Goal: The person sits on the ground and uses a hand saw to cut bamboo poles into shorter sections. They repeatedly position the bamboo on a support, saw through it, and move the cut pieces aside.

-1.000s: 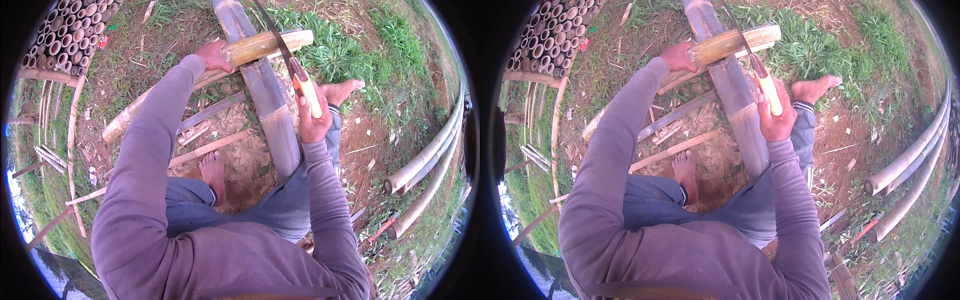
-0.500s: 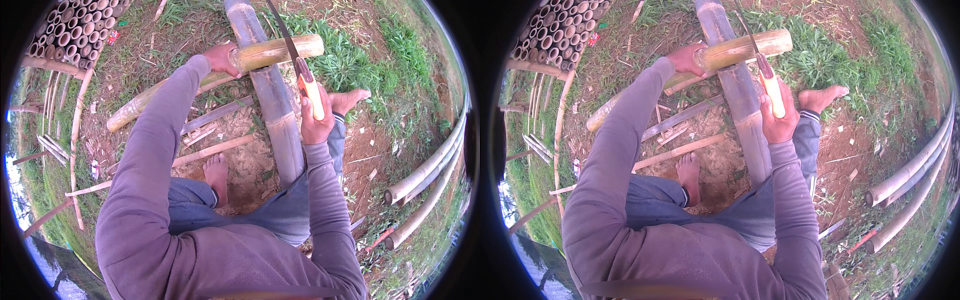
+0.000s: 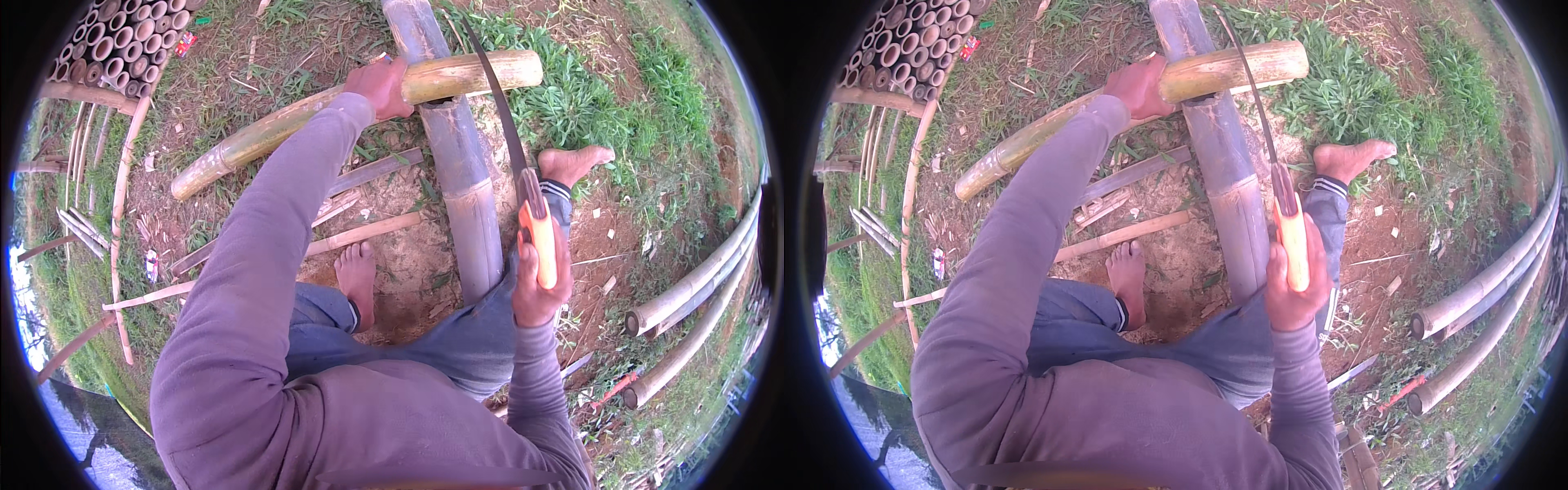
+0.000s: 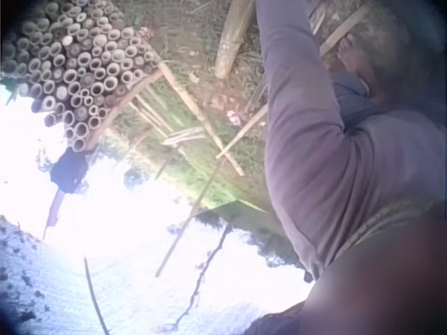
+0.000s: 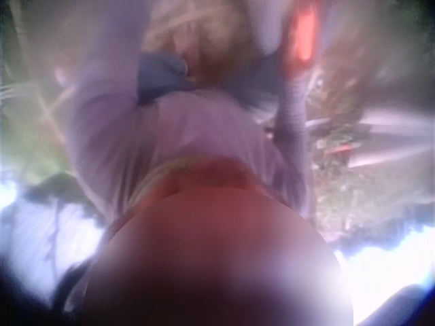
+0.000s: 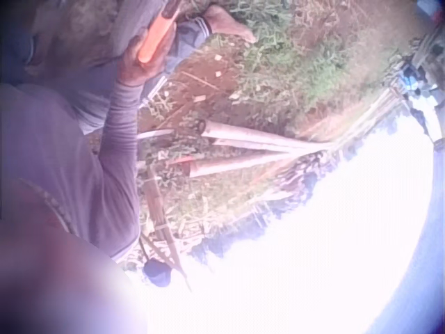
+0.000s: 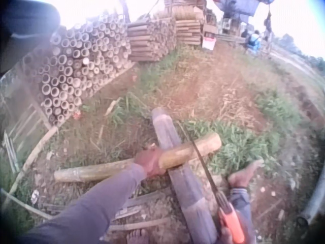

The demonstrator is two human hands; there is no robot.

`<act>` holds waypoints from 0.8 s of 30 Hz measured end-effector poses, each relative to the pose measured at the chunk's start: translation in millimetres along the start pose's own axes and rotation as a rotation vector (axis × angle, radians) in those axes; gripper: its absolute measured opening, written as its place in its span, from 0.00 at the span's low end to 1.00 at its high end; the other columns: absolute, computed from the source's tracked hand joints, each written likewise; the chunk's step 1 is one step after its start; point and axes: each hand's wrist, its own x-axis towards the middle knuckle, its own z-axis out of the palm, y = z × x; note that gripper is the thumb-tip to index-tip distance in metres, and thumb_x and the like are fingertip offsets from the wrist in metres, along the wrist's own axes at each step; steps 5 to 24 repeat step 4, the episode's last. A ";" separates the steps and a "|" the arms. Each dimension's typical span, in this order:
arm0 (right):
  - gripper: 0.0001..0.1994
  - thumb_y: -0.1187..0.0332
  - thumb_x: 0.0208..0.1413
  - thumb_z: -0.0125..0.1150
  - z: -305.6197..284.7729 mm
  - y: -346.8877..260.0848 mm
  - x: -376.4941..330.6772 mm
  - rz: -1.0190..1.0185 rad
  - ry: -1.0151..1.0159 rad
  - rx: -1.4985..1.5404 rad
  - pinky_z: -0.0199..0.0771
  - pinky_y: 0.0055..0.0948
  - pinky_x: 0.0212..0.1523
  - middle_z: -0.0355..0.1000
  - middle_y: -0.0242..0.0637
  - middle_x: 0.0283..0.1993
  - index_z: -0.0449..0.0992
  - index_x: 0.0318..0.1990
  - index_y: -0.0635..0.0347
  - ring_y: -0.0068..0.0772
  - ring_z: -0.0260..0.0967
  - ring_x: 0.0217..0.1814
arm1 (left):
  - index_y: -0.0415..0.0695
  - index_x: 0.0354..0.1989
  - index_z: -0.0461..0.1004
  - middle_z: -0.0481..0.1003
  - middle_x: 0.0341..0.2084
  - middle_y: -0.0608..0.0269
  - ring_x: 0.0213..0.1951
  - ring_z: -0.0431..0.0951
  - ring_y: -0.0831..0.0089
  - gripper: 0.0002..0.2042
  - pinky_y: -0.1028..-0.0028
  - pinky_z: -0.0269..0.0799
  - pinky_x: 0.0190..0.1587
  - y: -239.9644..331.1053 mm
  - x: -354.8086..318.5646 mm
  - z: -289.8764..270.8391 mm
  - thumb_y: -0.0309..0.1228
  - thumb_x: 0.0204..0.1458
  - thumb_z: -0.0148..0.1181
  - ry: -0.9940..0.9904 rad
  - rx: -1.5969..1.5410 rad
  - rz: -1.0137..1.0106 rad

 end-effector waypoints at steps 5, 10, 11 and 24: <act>0.30 0.74 0.63 0.71 23.5 25.3 43.9 -0.221 -0.041 -0.268 0.81 0.43 0.62 0.79 0.52 0.64 0.69 0.70 0.72 0.55 0.80 0.63 | 0.45 0.57 0.73 0.83 0.50 0.46 0.52 0.85 0.45 0.35 0.50 0.79 0.56 3.5 0.7 0.6 0.48 0.42 0.77 0.026 0.020 0.021; 0.30 0.74 0.63 0.71 23.5 25.3 43.9 -0.221 -0.041 -0.268 0.81 0.43 0.62 0.79 0.52 0.64 0.69 0.70 0.72 0.55 0.80 0.63 | 0.45 0.57 0.73 0.83 0.50 0.46 0.52 0.85 0.45 0.35 0.50 0.79 0.56 3.5 0.7 0.6 0.48 0.42 0.77 0.026 0.020 0.021; 0.30 0.74 0.63 0.71 23.5 25.3 43.9 -0.221 -0.041 -0.268 0.81 0.43 0.62 0.79 0.52 0.64 0.69 0.70 0.72 0.55 0.80 0.63 | 0.45 0.57 0.73 0.83 0.50 0.46 0.52 0.85 0.45 0.35 0.50 0.79 0.56 3.5 0.7 0.6 0.48 0.42 0.77 0.026 0.020 0.021; 0.30 0.74 0.63 0.71 23.5 25.3 43.9 -0.221 -0.041 -0.268 0.81 0.43 0.62 0.79 0.52 0.64 0.69 0.70 0.72 0.55 0.80 0.63 | 0.45 0.57 0.73 0.83 0.50 0.46 0.52 0.85 0.45 0.35 0.50 0.79 0.56 3.5 0.7 0.6 0.48 0.42 0.77 0.026 0.020 0.021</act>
